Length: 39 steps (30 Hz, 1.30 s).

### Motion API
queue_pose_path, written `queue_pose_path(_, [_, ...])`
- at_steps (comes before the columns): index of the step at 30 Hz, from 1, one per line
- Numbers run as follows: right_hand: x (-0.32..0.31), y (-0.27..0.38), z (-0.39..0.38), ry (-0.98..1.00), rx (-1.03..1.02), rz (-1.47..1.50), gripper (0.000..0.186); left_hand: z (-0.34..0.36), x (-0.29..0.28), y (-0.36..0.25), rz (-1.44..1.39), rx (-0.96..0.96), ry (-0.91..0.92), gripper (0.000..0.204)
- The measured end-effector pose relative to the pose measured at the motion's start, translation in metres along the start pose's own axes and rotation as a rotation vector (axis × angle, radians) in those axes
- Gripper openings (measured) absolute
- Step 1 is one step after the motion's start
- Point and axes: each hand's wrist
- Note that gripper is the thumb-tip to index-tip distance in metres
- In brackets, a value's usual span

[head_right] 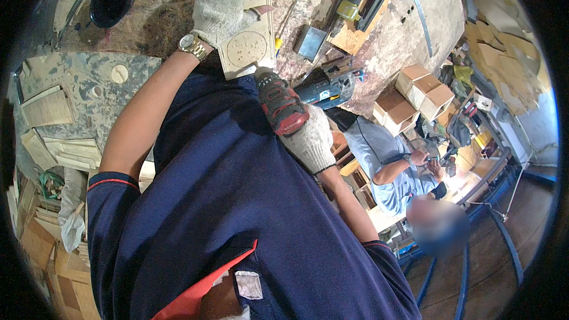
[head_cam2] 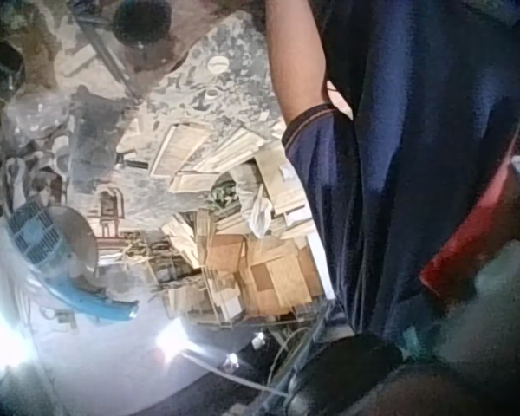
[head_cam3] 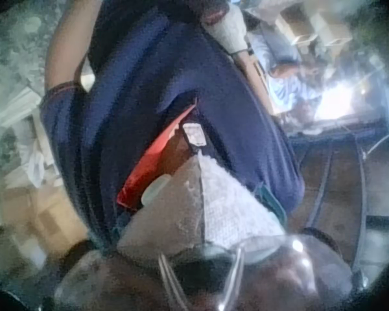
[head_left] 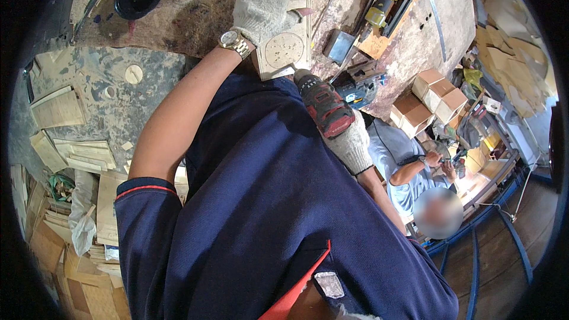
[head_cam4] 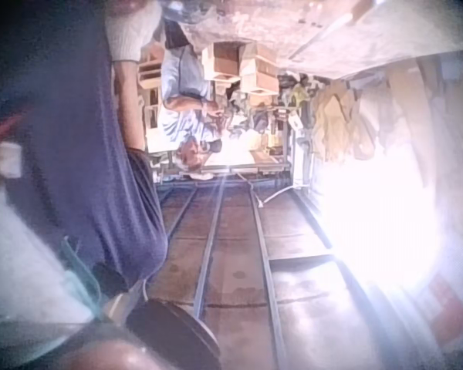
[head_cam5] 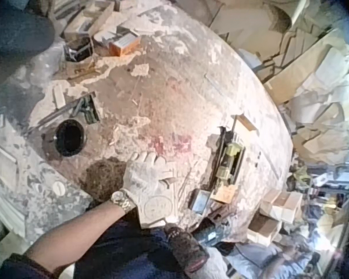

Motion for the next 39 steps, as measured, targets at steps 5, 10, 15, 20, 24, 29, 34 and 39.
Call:
queue_pose_path(5, [0.0012, 0.002, -0.0001, 0.012, -0.01, -0.101, 0.057, 0.0002, -0.0021, -0.0013, 0.004, 0.009, -0.012, 0.061])
queue_pose_path(10, [-0.0009, 0.0051, 0.0032, 0.055, 0.02, -0.031, 0.062, 0.0007, -0.0028, -0.0011, 0.021, 0.028, -0.033, 0.065])
queue_pose_path(15, [-0.0073, 0.0064, 0.0034, 0.063, 0.024, -0.082, 0.066, 0.0011, -0.002, 0.001, 0.018, 0.059, -0.074, 0.068])
queue_pose_path(20, [-0.005, 0.0024, 0.0046, 0.1, 0.053, 0.096, 0.067, 0.0013, -0.002, 0.0004, -0.005, 0.066, -0.119, 0.068])
queue_pose_path(24, [-0.0034, 0.0011, 0.0022, 0.055, 0.029, 0.025, 0.068, 0.0016, -0.0011, -0.0005, -0.009, 0.04, -0.094, 0.068])
queue_pose_path(29, [-0.0055, 0.001, 0.0023, 0.125, 0.056, 0.046, 0.068, 0.0018, 0.001, 0.0009, 0.002, 0.052, -0.137, 0.067])
queue_pose_path(34, [-0.0069, 0.0027, 0.0041, 0.146, 0.084, 0.063, 0.069, 0.0016, 0.0012, 0.0016, -0.009, 0.048, -0.124, 0.067])
queue_pose_path(39, [-0.0076, 0.004, 0.0069, 0.112, 0.073, 0.097, 0.063, 0.0016, -0.0001, 0.0002, 0.01, 0.034, -0.096, 0.065])
Point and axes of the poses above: each hand's wrist, its own z-axis towards the middle knuckle, its own x-axis out of the palm, y = z × x, and after that the axes turned 13 degrees about -z, right-handed
